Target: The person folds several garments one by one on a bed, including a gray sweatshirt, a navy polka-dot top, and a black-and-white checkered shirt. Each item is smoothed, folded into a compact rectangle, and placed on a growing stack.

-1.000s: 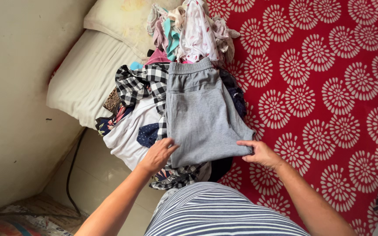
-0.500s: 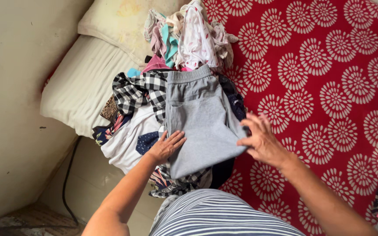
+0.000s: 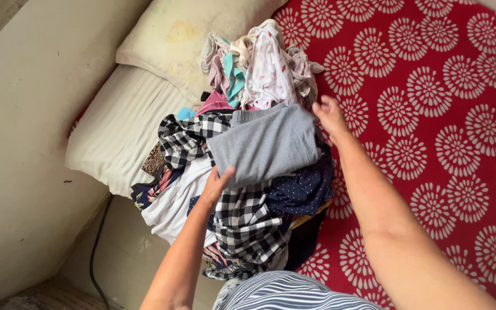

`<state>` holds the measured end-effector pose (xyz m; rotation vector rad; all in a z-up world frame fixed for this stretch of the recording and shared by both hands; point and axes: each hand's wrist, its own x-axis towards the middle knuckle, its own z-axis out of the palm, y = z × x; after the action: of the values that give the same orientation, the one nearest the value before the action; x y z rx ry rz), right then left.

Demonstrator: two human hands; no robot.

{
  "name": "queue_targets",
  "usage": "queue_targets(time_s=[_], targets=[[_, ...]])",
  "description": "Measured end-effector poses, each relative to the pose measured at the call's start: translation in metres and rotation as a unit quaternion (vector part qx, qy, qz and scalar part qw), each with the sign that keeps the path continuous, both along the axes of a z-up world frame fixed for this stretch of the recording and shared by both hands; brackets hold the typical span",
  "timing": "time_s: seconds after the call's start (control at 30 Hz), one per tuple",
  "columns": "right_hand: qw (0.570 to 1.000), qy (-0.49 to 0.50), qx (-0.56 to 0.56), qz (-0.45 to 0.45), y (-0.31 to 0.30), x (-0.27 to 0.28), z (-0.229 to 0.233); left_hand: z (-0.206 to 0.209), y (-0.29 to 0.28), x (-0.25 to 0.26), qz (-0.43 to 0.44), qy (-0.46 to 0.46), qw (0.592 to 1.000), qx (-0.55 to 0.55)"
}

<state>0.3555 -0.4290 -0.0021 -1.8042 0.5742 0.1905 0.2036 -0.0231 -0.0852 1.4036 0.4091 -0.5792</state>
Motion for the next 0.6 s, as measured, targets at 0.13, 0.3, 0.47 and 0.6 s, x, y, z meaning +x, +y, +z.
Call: queue_targets(time_s=[0.13, 0.3, 0.47, 0.6], targets=[[0.987, 0.16, -0.011, -0.018, 0.0, -0.044, -0.022, 0.017, -0.019, -0.005, -0.095, -0.185, 0.962, 0.175], [0.975, 0.213, 0.056, -0.007, 0.015, -0.078, -0.037, 0.052, -0.022, -0.004, -0.21, -0.301, 0.871, 0.327], [0.989, 0.042, 0.136, -0.045, 0.023, -0.076, -0.027, 0.099, -0.025, 0.031, -0.177, -0.412, 0.856, 0.257], [0.972, -0.118, 0.178, -0.095, 0.008, -0.105, -0.012, 0.105, -0.035, 0.035, -0.109, -0.322, 0.895, 0.289]])
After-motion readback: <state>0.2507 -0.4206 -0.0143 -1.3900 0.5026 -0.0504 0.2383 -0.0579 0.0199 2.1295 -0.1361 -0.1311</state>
